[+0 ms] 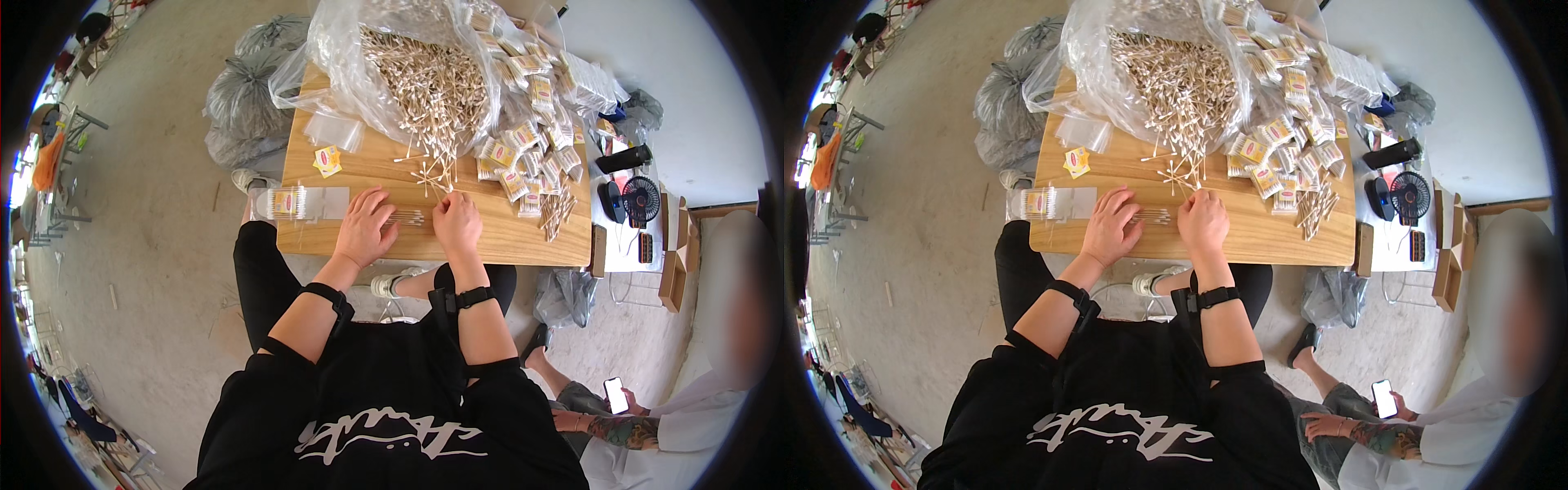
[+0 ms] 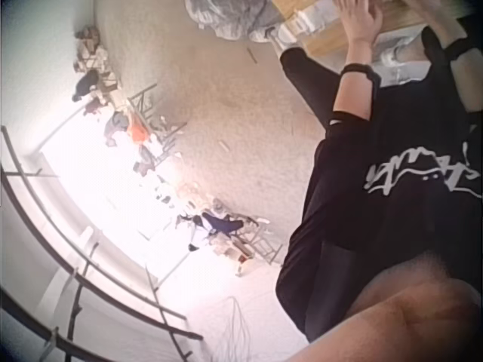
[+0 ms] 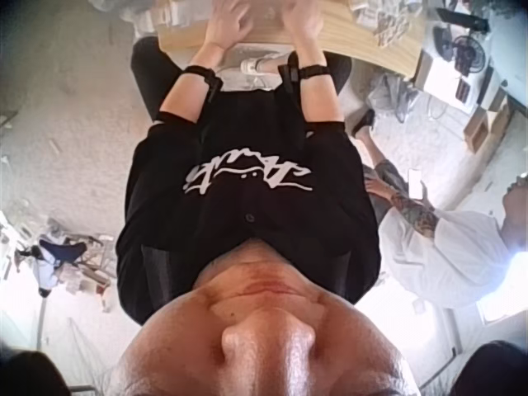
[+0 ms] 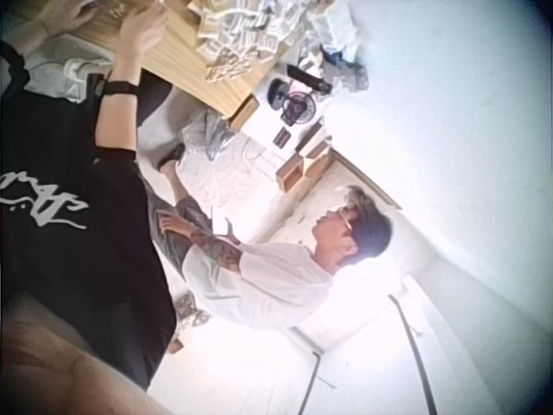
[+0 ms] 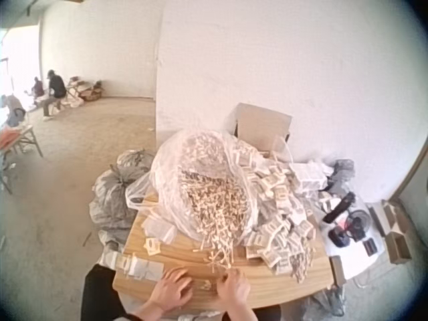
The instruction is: The recorder is counting and placing cotton swabs into small plastic bags.
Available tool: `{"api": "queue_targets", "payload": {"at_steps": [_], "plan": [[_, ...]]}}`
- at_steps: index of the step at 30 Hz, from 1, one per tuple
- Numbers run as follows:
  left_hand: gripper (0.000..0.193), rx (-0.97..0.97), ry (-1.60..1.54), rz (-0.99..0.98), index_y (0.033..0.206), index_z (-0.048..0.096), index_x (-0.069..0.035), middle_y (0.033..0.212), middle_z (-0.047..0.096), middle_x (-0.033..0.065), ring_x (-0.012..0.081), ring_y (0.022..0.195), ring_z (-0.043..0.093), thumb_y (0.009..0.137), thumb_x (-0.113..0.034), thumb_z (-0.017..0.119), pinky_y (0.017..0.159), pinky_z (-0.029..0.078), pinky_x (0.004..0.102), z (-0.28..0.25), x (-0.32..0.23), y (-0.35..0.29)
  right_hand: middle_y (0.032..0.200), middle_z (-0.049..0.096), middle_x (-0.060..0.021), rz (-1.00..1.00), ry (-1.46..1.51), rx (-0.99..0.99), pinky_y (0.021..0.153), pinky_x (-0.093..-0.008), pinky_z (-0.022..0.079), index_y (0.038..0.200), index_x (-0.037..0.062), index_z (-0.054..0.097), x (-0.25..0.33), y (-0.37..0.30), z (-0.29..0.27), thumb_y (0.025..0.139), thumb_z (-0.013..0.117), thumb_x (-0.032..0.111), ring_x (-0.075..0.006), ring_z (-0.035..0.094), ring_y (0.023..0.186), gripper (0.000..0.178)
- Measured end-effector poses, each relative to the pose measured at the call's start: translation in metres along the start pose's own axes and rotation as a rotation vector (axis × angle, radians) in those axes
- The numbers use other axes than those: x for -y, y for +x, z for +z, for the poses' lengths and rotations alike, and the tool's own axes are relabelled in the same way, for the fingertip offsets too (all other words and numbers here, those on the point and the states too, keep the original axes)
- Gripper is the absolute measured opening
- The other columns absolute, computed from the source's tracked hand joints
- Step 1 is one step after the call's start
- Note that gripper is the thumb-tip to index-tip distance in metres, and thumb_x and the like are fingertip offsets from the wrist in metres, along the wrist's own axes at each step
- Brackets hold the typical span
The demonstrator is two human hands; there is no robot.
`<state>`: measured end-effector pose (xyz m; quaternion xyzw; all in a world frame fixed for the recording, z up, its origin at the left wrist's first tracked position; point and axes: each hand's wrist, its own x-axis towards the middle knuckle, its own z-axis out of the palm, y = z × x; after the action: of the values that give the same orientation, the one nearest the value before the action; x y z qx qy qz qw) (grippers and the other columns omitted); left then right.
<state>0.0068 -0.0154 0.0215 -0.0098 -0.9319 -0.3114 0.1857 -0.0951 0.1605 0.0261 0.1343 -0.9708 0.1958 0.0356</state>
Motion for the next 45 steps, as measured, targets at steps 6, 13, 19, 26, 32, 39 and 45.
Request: {"api": "queue_targets", "payload": {"at_steps": [6,13,19,26,32,39,45], "plan": [[0.035,-0.044,-0.008,-0.055,0.112,0.062,-0.005,0.129,0.054,0.0152,0.0341,0.130,0.047,0.082,-0.022,0.068,0.109,0.037,0.0466,0.001,0.000,-0.002,0.090,0.066,-0.0124,0.053,0.069,0.059,0.072,-0.0462,0.052,0.085,0.0089,0.064,-0.015,-0.009,-0.011,0.084,0.065,0.016,-0.0346,0.065,0.086,0.007],[0.046,-0.021,0.060,-0.046,0.125,0.058,-0.007,0.136,0.051,0.0172,0.0349,0.133,0.043,0.085,-0.027,0.068,0.113,0.033,0.0475,0.004,0.001,0.000,0.092,0.063,-0.0110,-0.377,0.231,0.074,0.073,-0.0457,0.051,0.087,0.0076,0.063,0.006,-0.003,0.005,0.087,0.065,0.014,-0.0343,0.062,0.090,0.007],[0.040,0.037,0.116,-0.039,0.120,0.063,-0.007,0.135,0.052,0.0173,0.0346,0.133,0.042,0.086,-0.029,0.066,0.114,0.032,0.0472,0.003,-0.001,0.001,0.092,0.065,-0.0103,-0.110,0.165,-0.063,0.072,-0.0439,0.052,0.086,0.0100,0.063,0.026,0.008,0.007,0.086,0.069,0.020,-0.0326,0.064,0.089,0.011],[0.037,0.031,0.040,-0.049,0.116,0.063,-0.007,0.133,0.053,0.0171,0.0352,0.132,0.044,0.084,-0.025,0.067,0.112,0.034,0.0480,0.004,0.003,-0.001,0.092,0.065,-0.0095,-0.051,0.046,-0.018,0.072,-0.0442,0.052,0.086,0.0109,0.063,0.017,0.012,0.013,0.085,0.071,0.022,-0.0319,0.064,0.088,0.013],[0.042,0.024,0.090,-0.049,0.121,0.061,-0.007,0.137,0.050,0.0174,0.0356,0.132,0.044,0.085,-0.026,0.067,0.112,0.034,0.0482,0.003,-0.001,0.002,0.091,0.065,-0.0094,-0.249,0.162,0.030,0.072,-0.0439,0.052,0.088,0.0109,0.065,0.008,0.002,0.008,0.084,0.070,0.015,-0.0318,0.064,0.086,0.008],[0.051,0.031,0.161,-0.023,0.130,0.057,-0.007,0.139,0.048,0.0165,0.0340,0.136,0.040,0.087,-0.034,0.065,0.115,0.029,0.0467,0.007,-0.001,0.003,0.090,0.062,-0.0067,-0.245,0.281,0.024,0.075,-0.0426,0.052,0.091,0.0134,0.069,0.017,0.012,-0.001,0.081,0.071,0.012,-0.0304,0.063,0.088,0.010],[0.042,0.041,0.102,-0.042,0.120,0.059,-0.005,0.136,0.050,0.0179,0.0352,0.135,0.041,0.086,-0.029,0.067,0.114,0.031,0.0481,0.004,-0.001,0.001,0.093,0.058,-0.0061,-0.406,0.126,0.053,0.079,-0.0404,0.051,0.089,0.0134,0.068,0.019,0.028,-0.005,0.081,0.070,0.011,-0.0287,0.060,0.093,0.009]]}}
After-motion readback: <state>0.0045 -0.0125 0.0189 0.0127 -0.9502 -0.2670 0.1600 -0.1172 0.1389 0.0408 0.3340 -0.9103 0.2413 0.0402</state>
